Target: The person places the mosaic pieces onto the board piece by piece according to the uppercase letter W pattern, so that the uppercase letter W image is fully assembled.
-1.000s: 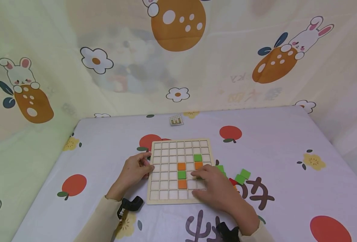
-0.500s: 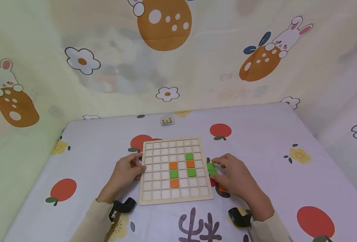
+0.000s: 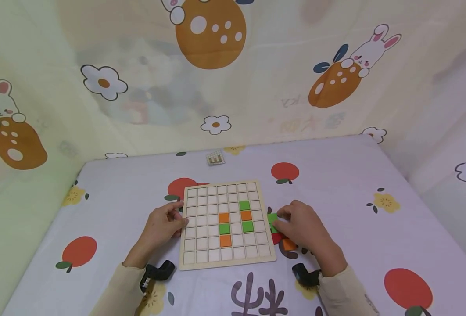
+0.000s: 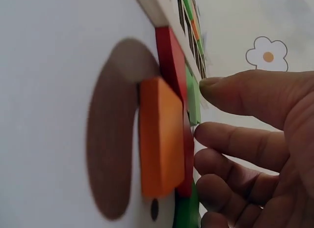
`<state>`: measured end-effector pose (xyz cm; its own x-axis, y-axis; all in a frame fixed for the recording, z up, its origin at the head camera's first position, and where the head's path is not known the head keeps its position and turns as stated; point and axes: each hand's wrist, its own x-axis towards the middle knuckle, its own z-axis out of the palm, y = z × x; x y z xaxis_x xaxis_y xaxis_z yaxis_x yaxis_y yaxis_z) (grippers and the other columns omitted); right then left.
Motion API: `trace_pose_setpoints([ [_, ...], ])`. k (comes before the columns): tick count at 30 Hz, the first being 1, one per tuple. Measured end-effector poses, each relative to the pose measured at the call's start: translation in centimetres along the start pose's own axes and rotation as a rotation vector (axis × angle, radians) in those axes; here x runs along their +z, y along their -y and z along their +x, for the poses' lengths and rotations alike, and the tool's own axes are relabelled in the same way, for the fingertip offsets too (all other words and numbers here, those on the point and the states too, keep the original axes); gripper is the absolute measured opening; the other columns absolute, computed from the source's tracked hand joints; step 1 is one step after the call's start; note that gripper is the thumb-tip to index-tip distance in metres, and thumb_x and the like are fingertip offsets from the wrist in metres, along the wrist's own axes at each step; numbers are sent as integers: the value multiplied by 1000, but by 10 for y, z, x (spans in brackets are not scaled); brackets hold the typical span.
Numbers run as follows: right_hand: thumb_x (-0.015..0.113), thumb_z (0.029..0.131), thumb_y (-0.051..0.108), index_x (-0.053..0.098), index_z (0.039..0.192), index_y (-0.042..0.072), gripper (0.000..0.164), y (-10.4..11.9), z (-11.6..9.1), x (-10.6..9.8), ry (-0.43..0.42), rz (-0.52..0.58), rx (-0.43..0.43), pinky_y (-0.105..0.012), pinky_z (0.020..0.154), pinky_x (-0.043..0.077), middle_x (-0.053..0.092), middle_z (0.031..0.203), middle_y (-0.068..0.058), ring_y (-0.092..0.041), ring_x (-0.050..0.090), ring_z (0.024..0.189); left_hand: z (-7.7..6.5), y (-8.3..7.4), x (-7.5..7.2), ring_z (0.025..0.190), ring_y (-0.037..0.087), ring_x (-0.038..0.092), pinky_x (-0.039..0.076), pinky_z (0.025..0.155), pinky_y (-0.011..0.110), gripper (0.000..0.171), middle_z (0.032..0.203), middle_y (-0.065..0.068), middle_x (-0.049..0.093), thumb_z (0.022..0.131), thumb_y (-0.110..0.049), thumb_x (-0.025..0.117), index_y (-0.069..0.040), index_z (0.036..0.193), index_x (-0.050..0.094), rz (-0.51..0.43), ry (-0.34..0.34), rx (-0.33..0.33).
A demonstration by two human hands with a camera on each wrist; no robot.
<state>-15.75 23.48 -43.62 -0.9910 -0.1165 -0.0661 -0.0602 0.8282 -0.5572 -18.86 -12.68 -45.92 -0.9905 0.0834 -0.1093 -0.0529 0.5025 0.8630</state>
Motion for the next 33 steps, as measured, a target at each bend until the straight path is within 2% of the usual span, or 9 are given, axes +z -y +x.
trace_pose_setpoints([
  [5,78,90,21,78,110,-2,30,1,0,2,-8,25,32,-31,63,50,65,95,-8,-23,56,84,0,0,0,54,13,59,48,52,25,52,82,6,62,90,-3,75,1,140,62,5,1,1],
  [9,74,92,18,78,109,-1,25,2,0,3,-15,93,82,-32,62,51,66,96,-9,-22,57,83,0,0,0,54,13,59,48,52,25,52,82,6,62,90,-3,75,2,140,62,6,-1,5],
  [17,71,96,17,75,113,-1,25,3,1,0,-5,181,153,-32,64,54,73,97,-11,-22,61,82,1,1,1,54,13,59,48,52,25,52,82,6,62,91,-4,75,1,140,62,12,-2,6],
  [24,71,94,12,75,116,2,24,7,5,3,-22,186,113,-29,56,51,70,84,-4,-20,59,71,1,4,0,54,13,58,50,52,25,52,83,6,62,90,-4,75,2,140,62,3,-6,16],
  [33,72,86,5,74,118,3,32,8,10,-2,90,78,58,-31,61,49,60,85,-4,-22,55,82,1,5,0,55,12,58,51,52,24,52,83,7,62,90,-2,75,4,140,61,-24,1,27],
])
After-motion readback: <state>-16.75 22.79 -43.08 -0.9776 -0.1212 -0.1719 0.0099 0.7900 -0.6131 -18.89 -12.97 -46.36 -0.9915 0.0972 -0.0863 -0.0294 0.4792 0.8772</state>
